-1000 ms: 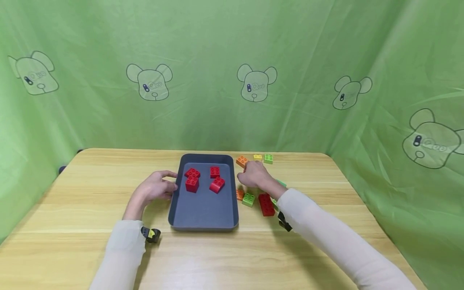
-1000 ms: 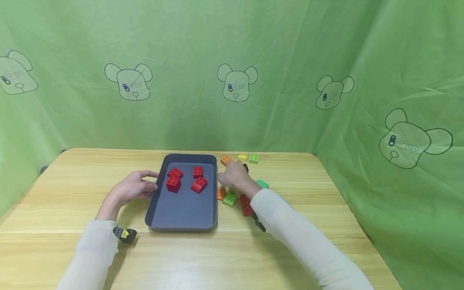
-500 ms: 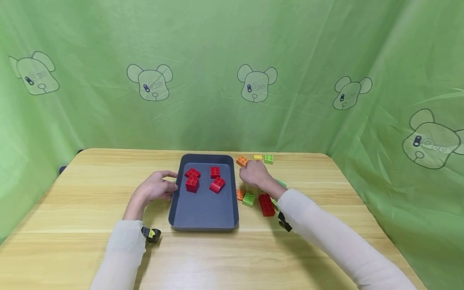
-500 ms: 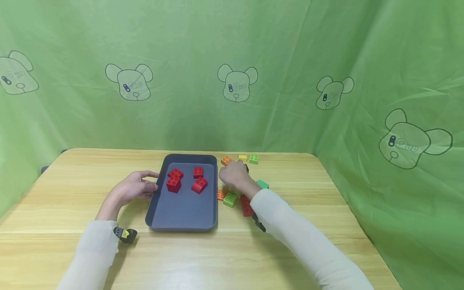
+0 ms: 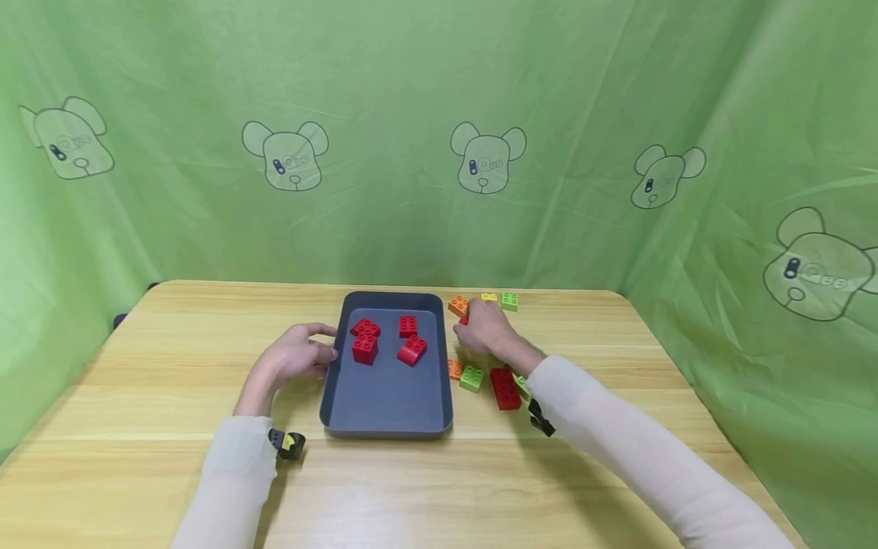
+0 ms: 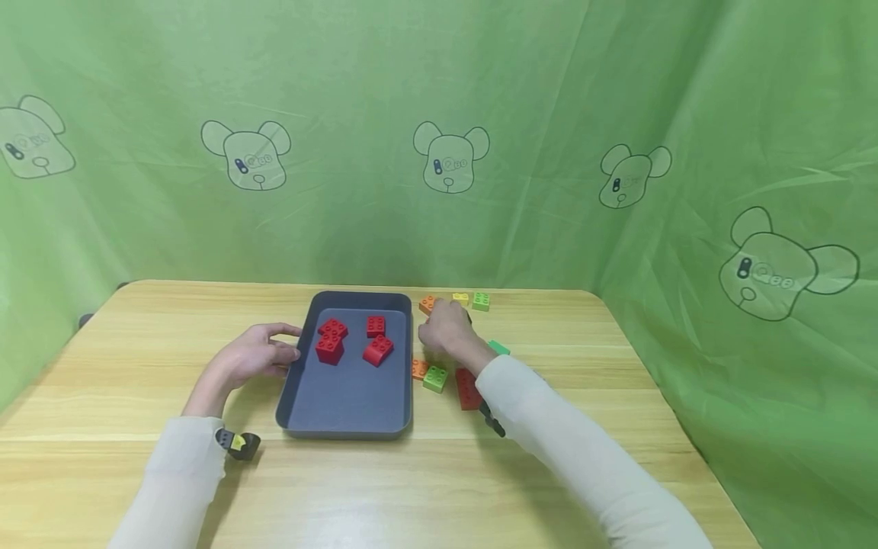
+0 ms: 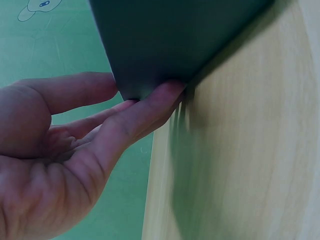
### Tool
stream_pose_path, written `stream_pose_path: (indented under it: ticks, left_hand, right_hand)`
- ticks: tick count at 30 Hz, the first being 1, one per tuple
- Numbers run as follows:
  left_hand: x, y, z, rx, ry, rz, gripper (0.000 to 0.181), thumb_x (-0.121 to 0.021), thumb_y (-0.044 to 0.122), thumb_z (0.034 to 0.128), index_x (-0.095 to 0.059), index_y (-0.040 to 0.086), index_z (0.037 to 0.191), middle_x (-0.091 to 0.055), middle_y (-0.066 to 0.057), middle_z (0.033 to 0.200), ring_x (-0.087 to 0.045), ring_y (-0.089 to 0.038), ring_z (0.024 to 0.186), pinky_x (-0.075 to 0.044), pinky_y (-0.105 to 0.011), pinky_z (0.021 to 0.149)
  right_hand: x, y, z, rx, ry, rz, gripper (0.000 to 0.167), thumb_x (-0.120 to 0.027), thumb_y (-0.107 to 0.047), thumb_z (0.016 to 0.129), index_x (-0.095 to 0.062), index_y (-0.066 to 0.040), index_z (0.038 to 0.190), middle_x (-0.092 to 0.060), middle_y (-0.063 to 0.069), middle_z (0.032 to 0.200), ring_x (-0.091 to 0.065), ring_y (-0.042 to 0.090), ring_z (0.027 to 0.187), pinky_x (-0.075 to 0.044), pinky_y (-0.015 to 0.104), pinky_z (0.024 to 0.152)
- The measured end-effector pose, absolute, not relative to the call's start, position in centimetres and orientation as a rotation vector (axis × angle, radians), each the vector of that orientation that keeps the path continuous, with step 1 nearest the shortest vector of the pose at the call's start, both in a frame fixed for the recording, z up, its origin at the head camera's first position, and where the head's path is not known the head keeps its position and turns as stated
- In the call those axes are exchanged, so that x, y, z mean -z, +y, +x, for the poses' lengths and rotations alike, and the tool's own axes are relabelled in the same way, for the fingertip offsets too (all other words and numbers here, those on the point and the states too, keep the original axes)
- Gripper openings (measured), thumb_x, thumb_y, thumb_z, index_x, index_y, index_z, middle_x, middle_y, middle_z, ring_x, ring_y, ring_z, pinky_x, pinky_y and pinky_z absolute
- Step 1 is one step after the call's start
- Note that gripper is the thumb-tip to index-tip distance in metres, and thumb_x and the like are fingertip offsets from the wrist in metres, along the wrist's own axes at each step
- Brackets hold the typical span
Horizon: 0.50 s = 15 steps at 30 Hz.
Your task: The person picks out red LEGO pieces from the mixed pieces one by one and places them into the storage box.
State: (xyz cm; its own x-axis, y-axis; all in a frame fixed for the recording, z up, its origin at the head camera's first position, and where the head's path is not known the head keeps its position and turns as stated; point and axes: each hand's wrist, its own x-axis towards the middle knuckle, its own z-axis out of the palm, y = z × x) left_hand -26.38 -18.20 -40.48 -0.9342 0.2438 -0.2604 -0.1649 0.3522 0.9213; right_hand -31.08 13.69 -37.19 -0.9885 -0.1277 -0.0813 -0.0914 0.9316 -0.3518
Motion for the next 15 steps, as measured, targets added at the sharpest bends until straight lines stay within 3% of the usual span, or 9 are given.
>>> stream_pose_path:
  ticks: [4, 9, 15]
  left_hand:
    - [40.5, -18.21, -26.41, -1.615, 2.258, 0.071, 0.057, -0.055, -0.004, 0.0961, -0.035, -0.01, 0.15, -0.057, -0.038, 0.134, -0.066, -0.045, 0.117, -0.062, -0.044, 0.094]
    - [40.49, -18.21, -26.39, -1.61, 2.257, 0.069, 0.057, -0.055, -0.003, 0.0966, -0.035, -0.01, 0.15, -0.056, -0.038, 0.135, -0.065, -0.045, 0.118, -0.062, -0.044, 0.094]
    - [40.43, -18.21, -26.35, -1.604, 2.26, 0.069, 0.057, -0.055, -0.003, 0.0969, -0.035, -0.01, 0.15, -0.056, -0.038, 0.136, -0.064, -0.045, 0.119, -0.062, -0.044, 0.095]
  right_hand:
    - [37.01, 13.51, -30.94, 0.578, 2.992, -0.157, 0.05, -0.069, -0.027, 0.096, -0.053, 0.007, 0.129, -0.064, 0.02, 0.103, -0.063, 0.031, 0.09, -0.061, 0.038, 0.075]
    - [36.84, 13.32, -30.89, 0.646, 3.036, -0.228, 0.038, -0.077, -0.025, 0.09, -0.061, 0.001, 0.111, -0.064, 0.013, 0.09, -0.06, 0.026, 0.082, -0.053, 0.032, 0.065]
    - [36.72, 12.8, -30.86, 0.696, 3.099, -0.359, 0.032, -0.082, -0.022, 0.086, -0.066, -0.003, 0.106, -0.068, 0.011, 0.09, -0.061, 0.027, 0.086, -0.054, 0.036, 0.073]
